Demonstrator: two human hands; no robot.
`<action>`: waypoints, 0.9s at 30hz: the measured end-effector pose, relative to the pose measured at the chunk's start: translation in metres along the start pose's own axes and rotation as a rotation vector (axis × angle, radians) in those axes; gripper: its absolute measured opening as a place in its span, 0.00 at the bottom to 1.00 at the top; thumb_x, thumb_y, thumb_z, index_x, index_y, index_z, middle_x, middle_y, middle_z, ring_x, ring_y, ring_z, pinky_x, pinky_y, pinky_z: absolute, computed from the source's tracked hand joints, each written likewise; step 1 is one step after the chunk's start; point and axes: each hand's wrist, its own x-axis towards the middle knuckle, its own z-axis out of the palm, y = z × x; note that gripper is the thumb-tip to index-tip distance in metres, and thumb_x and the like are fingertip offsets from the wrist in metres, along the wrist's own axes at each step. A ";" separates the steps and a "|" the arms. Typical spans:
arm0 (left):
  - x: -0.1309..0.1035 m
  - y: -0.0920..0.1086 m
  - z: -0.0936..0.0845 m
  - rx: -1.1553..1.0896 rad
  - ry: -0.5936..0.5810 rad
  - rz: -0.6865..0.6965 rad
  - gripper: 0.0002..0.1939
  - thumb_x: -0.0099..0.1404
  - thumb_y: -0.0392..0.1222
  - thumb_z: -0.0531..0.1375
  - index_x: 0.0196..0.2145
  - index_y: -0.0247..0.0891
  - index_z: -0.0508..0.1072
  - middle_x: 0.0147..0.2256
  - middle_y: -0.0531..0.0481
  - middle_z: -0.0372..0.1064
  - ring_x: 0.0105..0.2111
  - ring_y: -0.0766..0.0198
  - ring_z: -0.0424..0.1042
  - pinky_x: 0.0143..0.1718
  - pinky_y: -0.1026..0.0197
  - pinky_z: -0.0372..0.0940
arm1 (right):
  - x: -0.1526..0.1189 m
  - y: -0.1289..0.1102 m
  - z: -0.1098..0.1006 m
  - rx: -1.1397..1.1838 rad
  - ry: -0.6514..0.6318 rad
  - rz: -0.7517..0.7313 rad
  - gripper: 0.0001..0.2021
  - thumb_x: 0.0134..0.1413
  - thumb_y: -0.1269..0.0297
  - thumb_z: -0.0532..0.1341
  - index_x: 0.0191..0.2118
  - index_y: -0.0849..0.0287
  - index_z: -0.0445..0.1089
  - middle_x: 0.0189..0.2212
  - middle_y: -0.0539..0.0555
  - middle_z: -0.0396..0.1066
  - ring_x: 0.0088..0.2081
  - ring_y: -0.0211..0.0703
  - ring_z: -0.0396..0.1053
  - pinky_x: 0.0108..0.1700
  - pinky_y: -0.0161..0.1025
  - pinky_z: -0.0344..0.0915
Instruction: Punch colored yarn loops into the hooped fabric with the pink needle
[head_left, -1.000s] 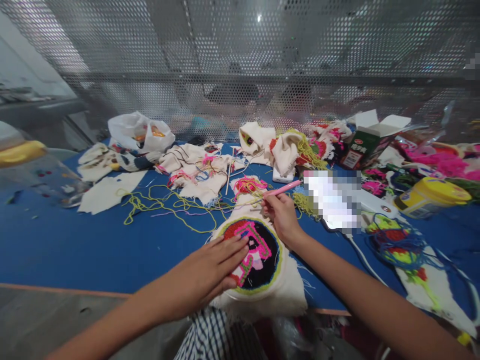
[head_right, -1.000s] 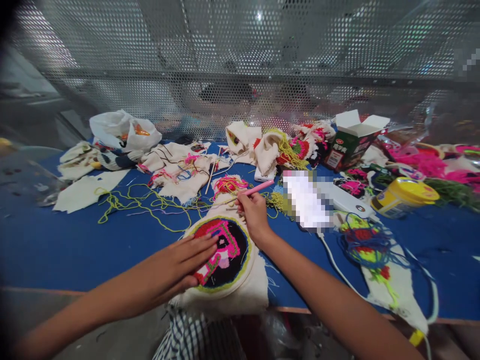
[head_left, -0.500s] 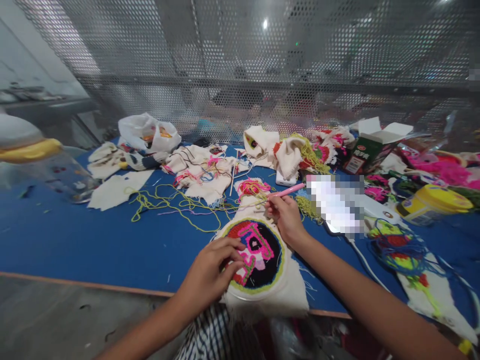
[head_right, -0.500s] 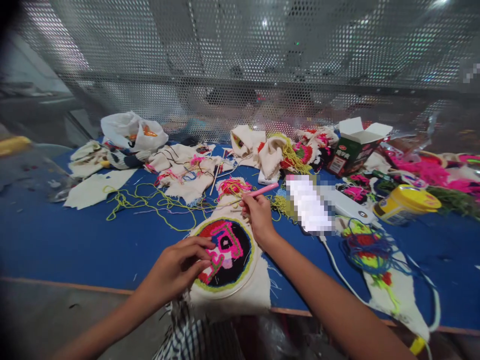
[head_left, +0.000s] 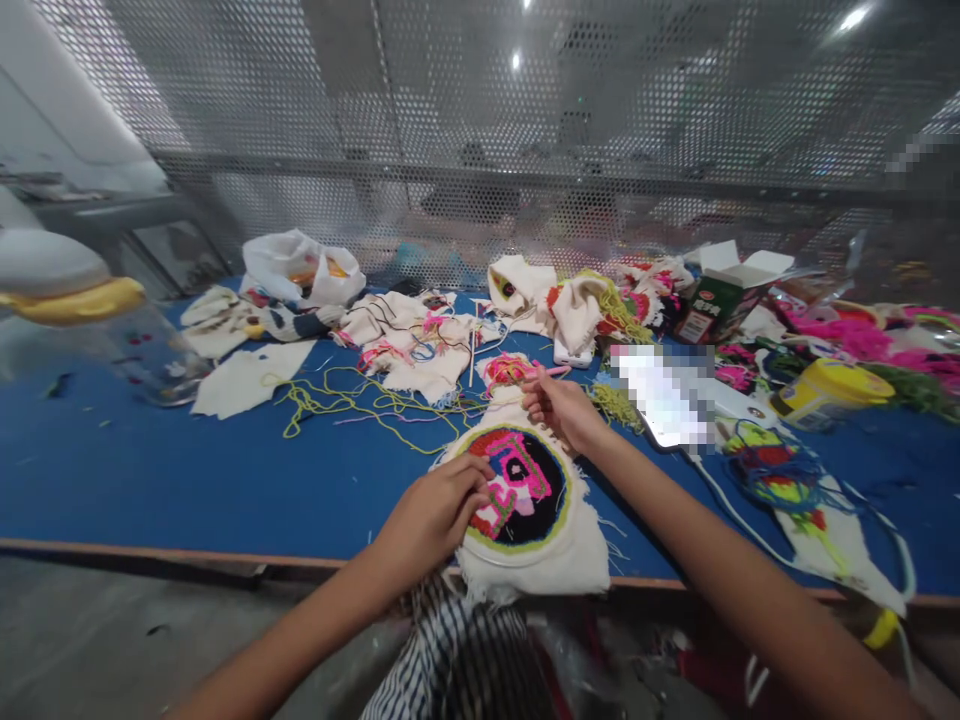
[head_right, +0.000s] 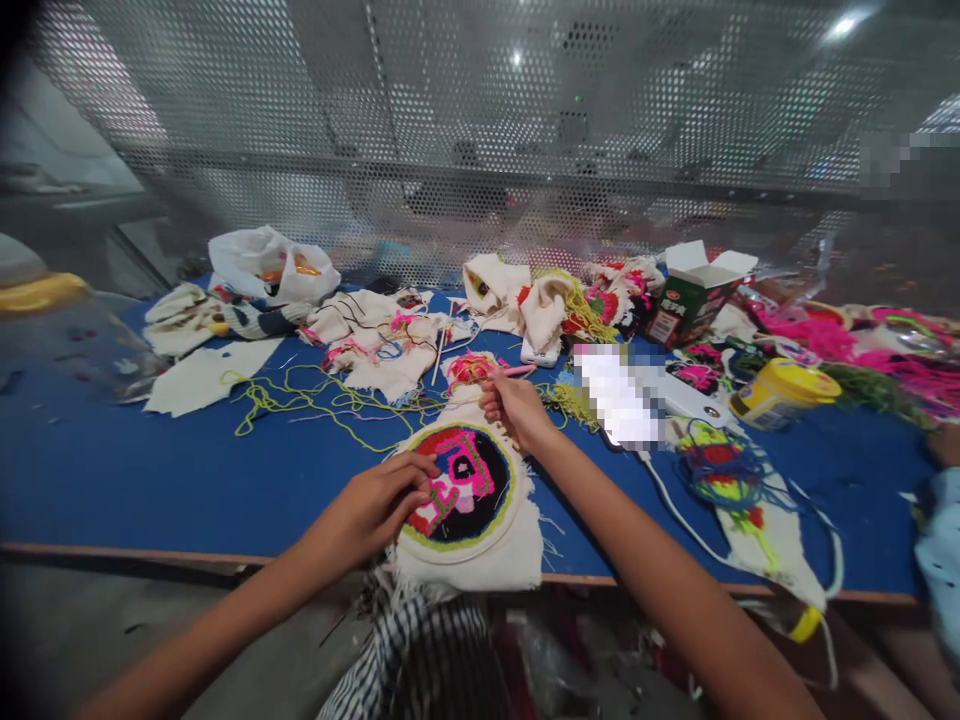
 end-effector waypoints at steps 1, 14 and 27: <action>0.000 -0.004 -0.005 -0.002 -0.018 0.032 0.07 0.63 0.32 0.49 0.31 0.36 0.65 0.40 0.46 0.67 0.42 0.62 0.67 0.43 0.58 0.63 | -0.006 -0.002 -0.001 -0.062 -0.008 -0.029 0.16 0.45 0.52 0.60 0.25 0.62 0.68 0.18 0.51 0.66 0.19 0.34 0.61 0.23 0.34 0.62; -0.028 0.002 -0.042 0.083 -0.344 0.140 0.29 0.63 0.49 0.52 0.59 0.39 0.51 0.61 0.41 0.47 0.61 0.52 0.44 0.59 0.42 0.42 | -0.113 0.024 -0.017 -0.996 -0.254 -0.430 0.26 0.56 0.55 0.53 0.59 0.55 0.54 0.61 0.59 0.48 0.61 0.48 0.45 0.60 0.51 0.46; -0.022 -0.003 -0.037 -0.062 -0.040 0.069 0.12 0.63 0.39 0.54 0.44 0.40 0.71 0.42 0.46 0.69 0.45 0.63 0.66 0.45 0.58 0.63 | -0.118 0.010 -0.020 -0.779 -0.348 -0.401 0.07 0.53 0.62 0.58 0.35 0.55 0.73 0.57 0.55 0.54 0.61 0.48 0.45 0.59 0.52 0.46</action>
